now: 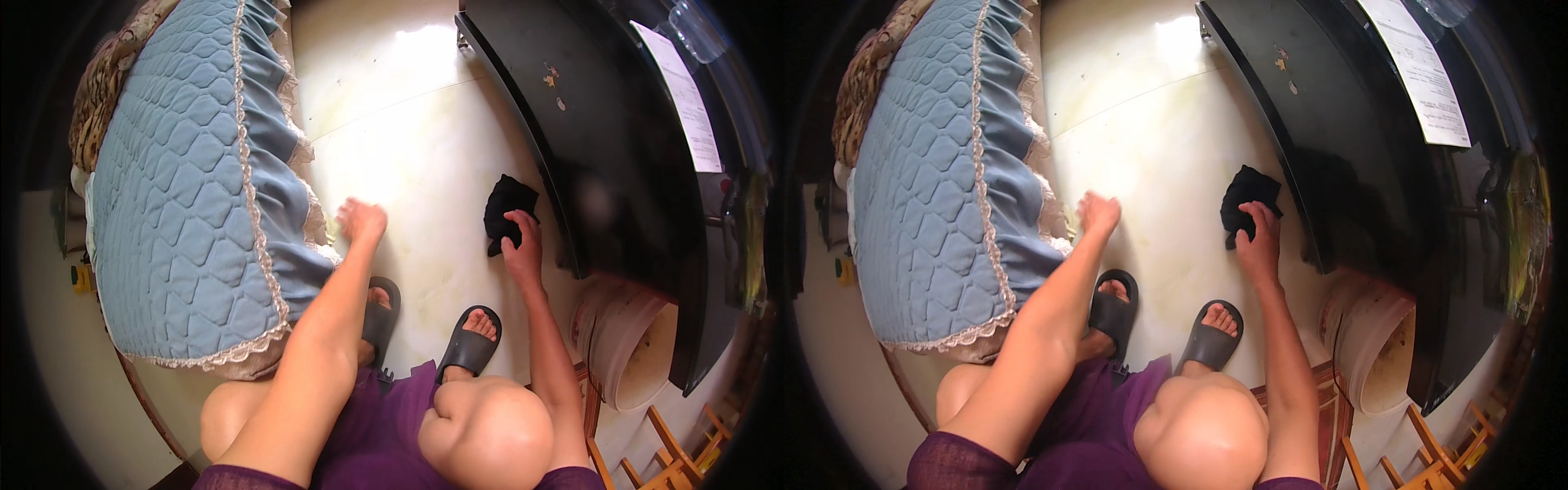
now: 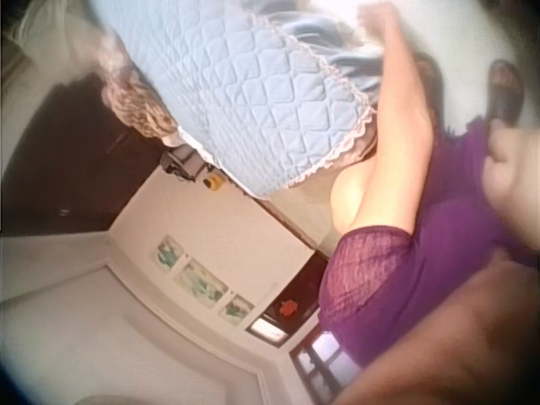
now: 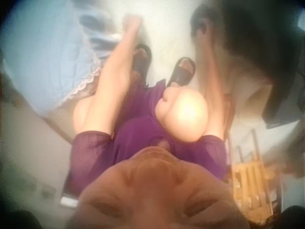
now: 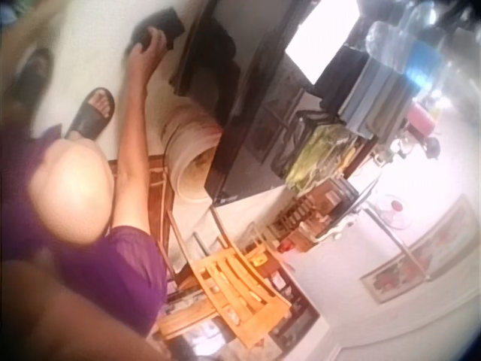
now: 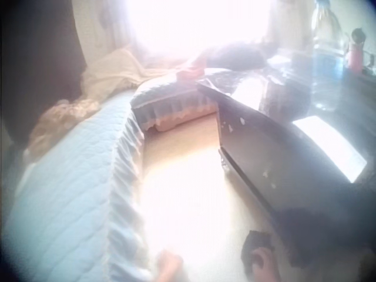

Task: The person wipes a small black cloth against a tiled floor, moving it in circles and back-and-forth motions around furniture and a bucket.

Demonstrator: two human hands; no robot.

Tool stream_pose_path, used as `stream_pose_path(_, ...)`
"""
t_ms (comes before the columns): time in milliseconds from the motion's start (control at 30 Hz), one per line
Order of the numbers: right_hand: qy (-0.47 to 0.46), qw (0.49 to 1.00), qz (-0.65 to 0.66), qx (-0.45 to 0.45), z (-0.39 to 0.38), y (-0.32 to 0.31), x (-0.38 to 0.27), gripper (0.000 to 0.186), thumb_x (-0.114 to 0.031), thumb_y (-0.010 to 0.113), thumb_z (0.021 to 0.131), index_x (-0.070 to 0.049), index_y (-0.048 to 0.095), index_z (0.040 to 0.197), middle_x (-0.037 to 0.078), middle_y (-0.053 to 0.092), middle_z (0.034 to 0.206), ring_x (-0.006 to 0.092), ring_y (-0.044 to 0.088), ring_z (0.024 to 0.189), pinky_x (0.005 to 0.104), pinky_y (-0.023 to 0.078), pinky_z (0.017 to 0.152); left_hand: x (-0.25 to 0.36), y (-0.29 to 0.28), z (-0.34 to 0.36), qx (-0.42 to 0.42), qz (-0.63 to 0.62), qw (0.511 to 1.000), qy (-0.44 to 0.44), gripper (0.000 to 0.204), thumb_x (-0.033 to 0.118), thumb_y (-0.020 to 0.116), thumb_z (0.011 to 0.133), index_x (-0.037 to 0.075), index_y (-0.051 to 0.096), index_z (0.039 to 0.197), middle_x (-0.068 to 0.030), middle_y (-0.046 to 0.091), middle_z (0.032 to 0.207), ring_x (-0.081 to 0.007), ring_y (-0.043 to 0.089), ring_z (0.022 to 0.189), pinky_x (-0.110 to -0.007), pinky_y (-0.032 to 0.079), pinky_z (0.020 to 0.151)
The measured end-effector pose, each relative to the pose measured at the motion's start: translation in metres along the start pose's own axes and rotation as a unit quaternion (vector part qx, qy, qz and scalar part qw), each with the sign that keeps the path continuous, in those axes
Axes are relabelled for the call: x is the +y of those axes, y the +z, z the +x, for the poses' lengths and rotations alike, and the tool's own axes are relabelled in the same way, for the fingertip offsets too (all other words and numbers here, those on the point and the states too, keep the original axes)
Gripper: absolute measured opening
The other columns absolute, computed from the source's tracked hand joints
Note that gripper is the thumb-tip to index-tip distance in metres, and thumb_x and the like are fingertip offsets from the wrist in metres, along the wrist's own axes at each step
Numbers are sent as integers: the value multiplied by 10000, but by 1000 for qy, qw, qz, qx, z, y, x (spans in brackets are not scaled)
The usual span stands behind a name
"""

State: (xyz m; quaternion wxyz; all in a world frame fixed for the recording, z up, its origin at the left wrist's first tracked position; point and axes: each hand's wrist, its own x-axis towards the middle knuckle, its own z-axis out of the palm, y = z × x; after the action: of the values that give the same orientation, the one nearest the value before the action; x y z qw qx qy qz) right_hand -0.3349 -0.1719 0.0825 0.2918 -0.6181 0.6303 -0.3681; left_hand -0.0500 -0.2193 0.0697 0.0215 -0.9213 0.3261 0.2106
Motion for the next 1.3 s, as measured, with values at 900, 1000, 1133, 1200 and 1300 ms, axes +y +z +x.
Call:
stream_pose_path(900,263,893,364,-15,-81,15,-9,390,-37,605,787,-24,531,1170,109,580,1126,157,587,954,296,488,789,23,63,-142,-444,-495,725,180,171,-44,600,733,31,580,886,-22,595,789,-101,552,715,-236,457,661)
stream_pose_path(1000,273,938,206,59,-110,-32,5,318,-44,621,788,-8,571,1101,79,624,993,147,606,870,274,496,745,48,41,-181,-567,-395,675,259,150,18,603,765,22,598,915,-44,616,848,-120,560,791,-260,454,714)
stream_pose_path(1133,206,949,41,236,-136,-99,-55,174,-26,619,819,-28,594,992,7,585,883,81,544,780,225,473,721,58,31,-196,-554,-349,685,319,154,57,586,779,33,611,929,-45,628,871,-132,576,815,-252,440,723)
stream_pose_path(1200,146,930,8,336,-163,-145,-62,190,5,584,837,-38,550,1019,27,551,907,110,526,771,246,462,722,64,25,-212,-564,-335,678,331,153,63,582,782,35,611,929,-41,630,869,-128,578,809,-252,441,717)
stream_pose_path(1300,16,852,-172,495,-185,-220,-70,222,33,549,847,-38,512,1054,61,531,981,121,517,864,250,451,778,60,37,-226,-569,-300,685,343,155,74,579,787,33,610,933,-39,632,859,-124,584,773,-252,448,689)
